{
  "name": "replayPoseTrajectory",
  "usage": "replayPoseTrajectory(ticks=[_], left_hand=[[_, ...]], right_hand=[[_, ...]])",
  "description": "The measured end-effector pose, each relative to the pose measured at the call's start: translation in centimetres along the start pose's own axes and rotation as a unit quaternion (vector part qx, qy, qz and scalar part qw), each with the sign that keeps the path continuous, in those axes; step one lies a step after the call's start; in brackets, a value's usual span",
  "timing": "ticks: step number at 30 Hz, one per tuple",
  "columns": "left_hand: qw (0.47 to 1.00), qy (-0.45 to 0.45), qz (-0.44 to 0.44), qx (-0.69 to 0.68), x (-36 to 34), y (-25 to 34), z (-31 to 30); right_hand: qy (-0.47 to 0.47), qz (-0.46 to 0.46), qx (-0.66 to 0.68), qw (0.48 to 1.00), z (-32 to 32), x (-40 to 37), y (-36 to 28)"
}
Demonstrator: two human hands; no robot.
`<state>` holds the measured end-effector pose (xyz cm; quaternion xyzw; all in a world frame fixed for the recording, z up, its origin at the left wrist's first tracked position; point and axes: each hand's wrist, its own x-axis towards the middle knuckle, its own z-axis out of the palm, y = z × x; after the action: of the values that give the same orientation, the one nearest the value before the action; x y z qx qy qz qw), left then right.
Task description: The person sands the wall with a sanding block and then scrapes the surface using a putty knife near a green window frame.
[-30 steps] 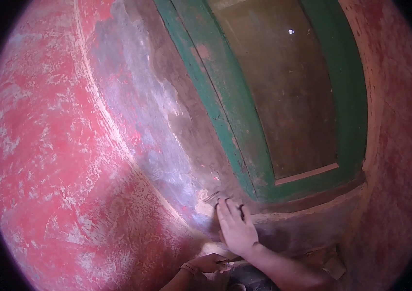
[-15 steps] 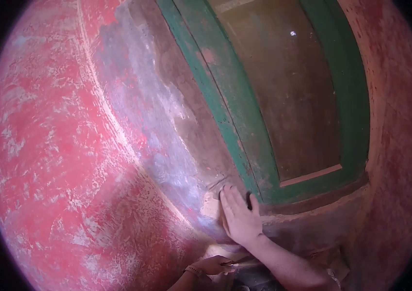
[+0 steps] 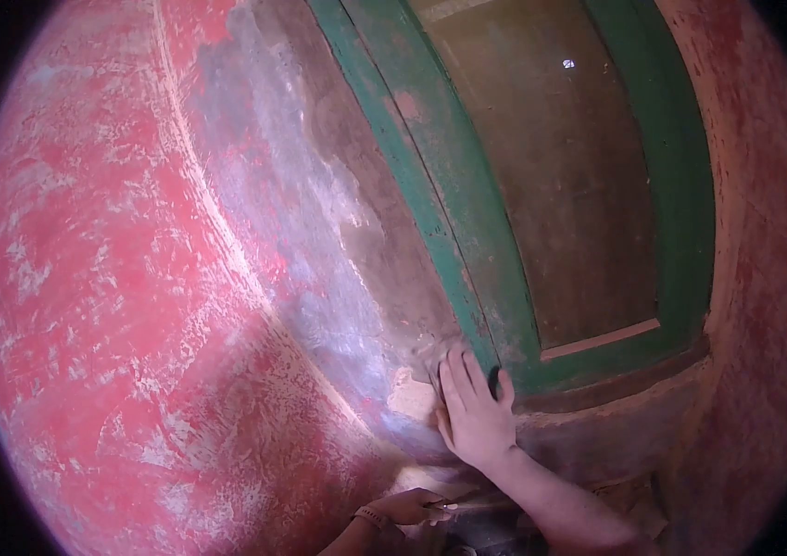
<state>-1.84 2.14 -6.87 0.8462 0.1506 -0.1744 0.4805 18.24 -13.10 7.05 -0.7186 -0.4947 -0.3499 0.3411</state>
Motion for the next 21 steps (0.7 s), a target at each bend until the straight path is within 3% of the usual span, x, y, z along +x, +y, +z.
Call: replayPoseTrajectory(ticks=[4,5,8,9,13,18,20,21], left_hand=[[0.999,-0.019,-0.018,0.035,-0.1,0.7,-0.3],[0.999,-0.021,-0.021,0.040,0.1,0.9,-0.5],[0.999,-0.011,0.011,0.030,0.4,0.2,-0.3],[1.000,-0.014,0.011,0.025,0.5,0.1,-0.2],[1.000,-0.021,0.008,0.020,0.8,0.0,-0.2],[0.999,-0.030,0.006,0.040,1.2,-0.3,-0.2],[0.999,-0.027,-0.005,0.036,1.1,0.0,-0.1],[0.999,-0.027,-0.002,0.033,1.0,0.1,0.0]], right_hand=[[-0.107,-0.086,0.031,0.990,0.7,-2.3,-0.4],[-0.100,-0.090,0.029,0.990,0.2,-1.9,-0.7],[-0.076,0.030,0.039,0.996,-1.7,1.0,0.1],[-0.004,0.016,0.008,1.000,-1.1,0.7,1.0],[-0.106,0.002,0.027,0.994,-0.6,-1.8,0.1],[-0.080,-0.055,0.026,0.995,-0.9,-0.7,-0.4],[-0.061,-0.057,0.012,0.996,-1.5,1.0,0.6],[-0.027,-0.012,0.029,0.999,-2.2,1.6,0.6]])
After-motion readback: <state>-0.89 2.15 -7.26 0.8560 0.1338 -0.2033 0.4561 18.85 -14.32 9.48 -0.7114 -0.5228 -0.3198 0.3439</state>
